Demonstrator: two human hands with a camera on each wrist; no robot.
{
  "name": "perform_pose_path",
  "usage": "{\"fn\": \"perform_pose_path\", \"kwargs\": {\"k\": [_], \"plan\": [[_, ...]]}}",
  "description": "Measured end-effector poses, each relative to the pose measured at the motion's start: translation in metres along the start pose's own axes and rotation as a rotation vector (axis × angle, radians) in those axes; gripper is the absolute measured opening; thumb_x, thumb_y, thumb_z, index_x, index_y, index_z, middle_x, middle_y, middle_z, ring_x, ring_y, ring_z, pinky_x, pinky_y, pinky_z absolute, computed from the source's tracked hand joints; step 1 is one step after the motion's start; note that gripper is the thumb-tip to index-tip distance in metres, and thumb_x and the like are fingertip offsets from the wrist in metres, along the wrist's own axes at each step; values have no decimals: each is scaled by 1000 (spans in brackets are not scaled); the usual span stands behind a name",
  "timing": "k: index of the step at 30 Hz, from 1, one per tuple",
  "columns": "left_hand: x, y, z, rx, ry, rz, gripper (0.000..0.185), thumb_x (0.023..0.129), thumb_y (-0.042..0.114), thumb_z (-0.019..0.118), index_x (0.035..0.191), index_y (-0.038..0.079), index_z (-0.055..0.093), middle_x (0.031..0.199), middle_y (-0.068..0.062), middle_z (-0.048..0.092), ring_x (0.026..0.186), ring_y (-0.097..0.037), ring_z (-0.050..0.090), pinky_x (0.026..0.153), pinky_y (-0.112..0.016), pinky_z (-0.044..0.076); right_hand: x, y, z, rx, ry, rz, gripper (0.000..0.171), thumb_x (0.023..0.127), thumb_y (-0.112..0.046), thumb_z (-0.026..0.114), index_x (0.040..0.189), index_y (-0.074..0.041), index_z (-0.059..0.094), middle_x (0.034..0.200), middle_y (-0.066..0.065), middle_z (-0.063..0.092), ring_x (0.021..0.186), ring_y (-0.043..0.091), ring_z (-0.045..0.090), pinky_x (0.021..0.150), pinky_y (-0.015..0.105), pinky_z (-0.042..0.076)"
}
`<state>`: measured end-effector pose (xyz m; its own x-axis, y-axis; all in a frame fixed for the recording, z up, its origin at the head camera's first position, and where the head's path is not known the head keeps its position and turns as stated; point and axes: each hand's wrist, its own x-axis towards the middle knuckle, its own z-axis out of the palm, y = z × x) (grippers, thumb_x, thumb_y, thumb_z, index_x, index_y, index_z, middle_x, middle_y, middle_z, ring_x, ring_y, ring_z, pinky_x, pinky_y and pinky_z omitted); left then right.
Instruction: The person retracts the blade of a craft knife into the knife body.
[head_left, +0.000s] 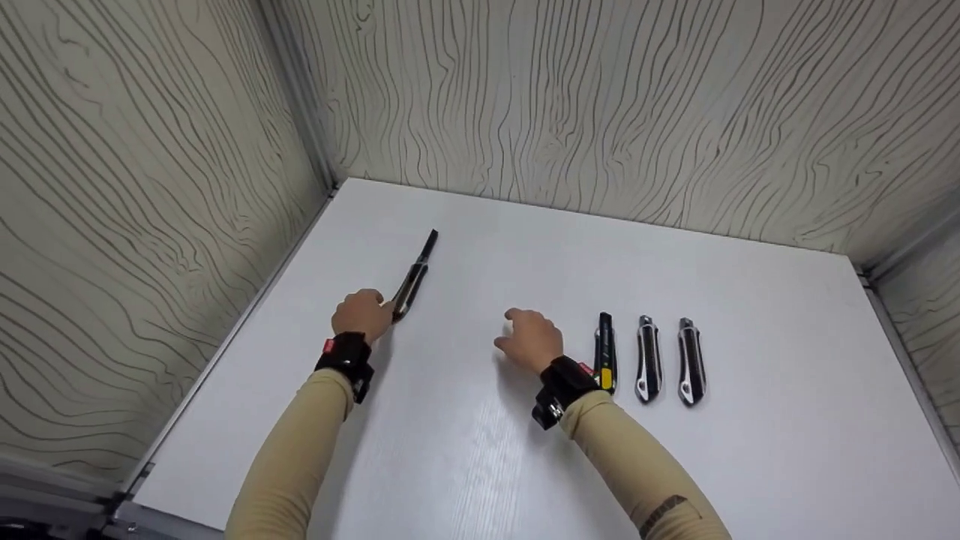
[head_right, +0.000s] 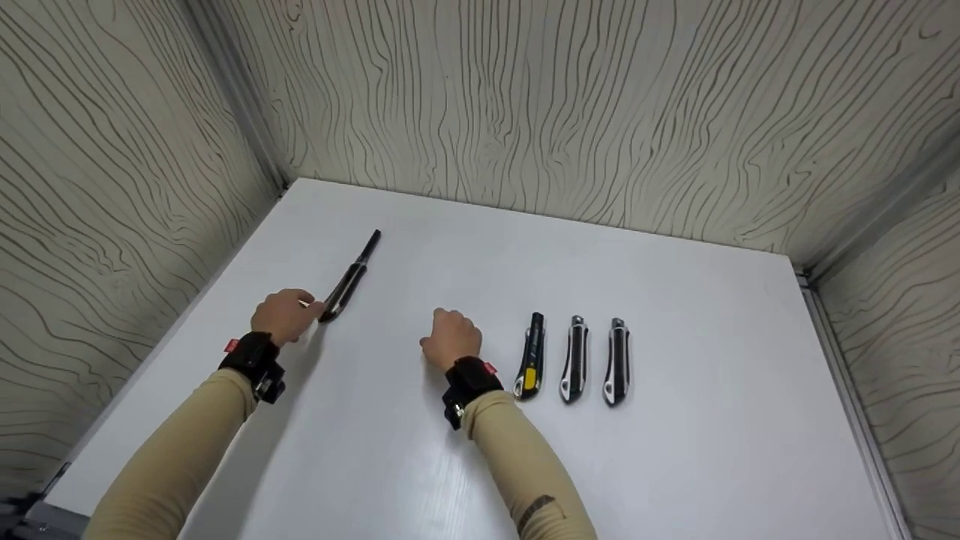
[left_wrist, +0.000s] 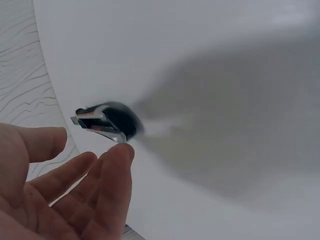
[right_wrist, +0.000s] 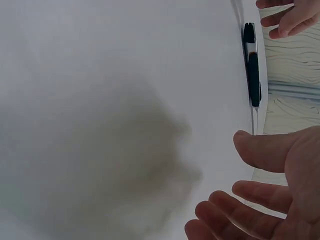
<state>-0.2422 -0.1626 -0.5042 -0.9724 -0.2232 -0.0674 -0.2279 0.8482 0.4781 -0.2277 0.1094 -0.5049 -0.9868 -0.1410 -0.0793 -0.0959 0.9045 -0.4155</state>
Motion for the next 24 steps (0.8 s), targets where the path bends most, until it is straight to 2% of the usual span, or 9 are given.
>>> {"fn": "perform_pose_path", "kwargs": {"k": [5, 8, 13, 19, 24], "plan": [[8, -6, 1, 15, -33, -27, 44, 89, 33, 60, 113, -3, 67, 107, -23, 70, 92, -40, 68, 76, -49, 56, 0, -14, 5, 4, -27, -18, 48, 83, -30, 74, 124, -8, 64, 120, 14, 68, 108, 34, 64, 86, 49, 54], [12, -7, 5, 24, -54, -39, 40, 88, 33, 62, 102, -3, 68, 96, -21, 71, 80, -32, 66, 65, -42, 53, 0, -20, 8, -2, -37, -31, 48, 82, -30, 74, 124, -8, 65, 120, 14, 68, 109, 33, 64, 86, 48, 54], [19, -4, 14, 66, -48, -49, 36, 85, 35, 68, 84, -1, 66, 74, -12, 65, 62, -21, 53, 51, -32, 41, -2, -20, 9, 5, -46, -44, 49, 82, -31, 74, 124, -9, 64, 114, 12, 69, 105, 32, 65, 84, 47, 54], [23, 2, 26, 67, -45, -53, 37, 84, 36, 68, 85, -1, 66, 74, -11, 62, 63, -21, 52, 52, -32, 40, -4, -14, 8, 6, -34, -33, 49, 82, -32, 75, 124, -9, 64, 109, 10, 70, 101, 31, 65, 81, 46, 54], [25, 11, 35, 39, -3, -28, 32, 82, 31, 69, 81, 0, 64, 77, -13, 63, 65, -25, 57, 54, -36, 44, -5, -8, 5, 9, -21, -28, 49, 82, -32, 74, 124, -9, 64, 107, 9, 70, 100, 30, 66, 80, 45, 54]]}}
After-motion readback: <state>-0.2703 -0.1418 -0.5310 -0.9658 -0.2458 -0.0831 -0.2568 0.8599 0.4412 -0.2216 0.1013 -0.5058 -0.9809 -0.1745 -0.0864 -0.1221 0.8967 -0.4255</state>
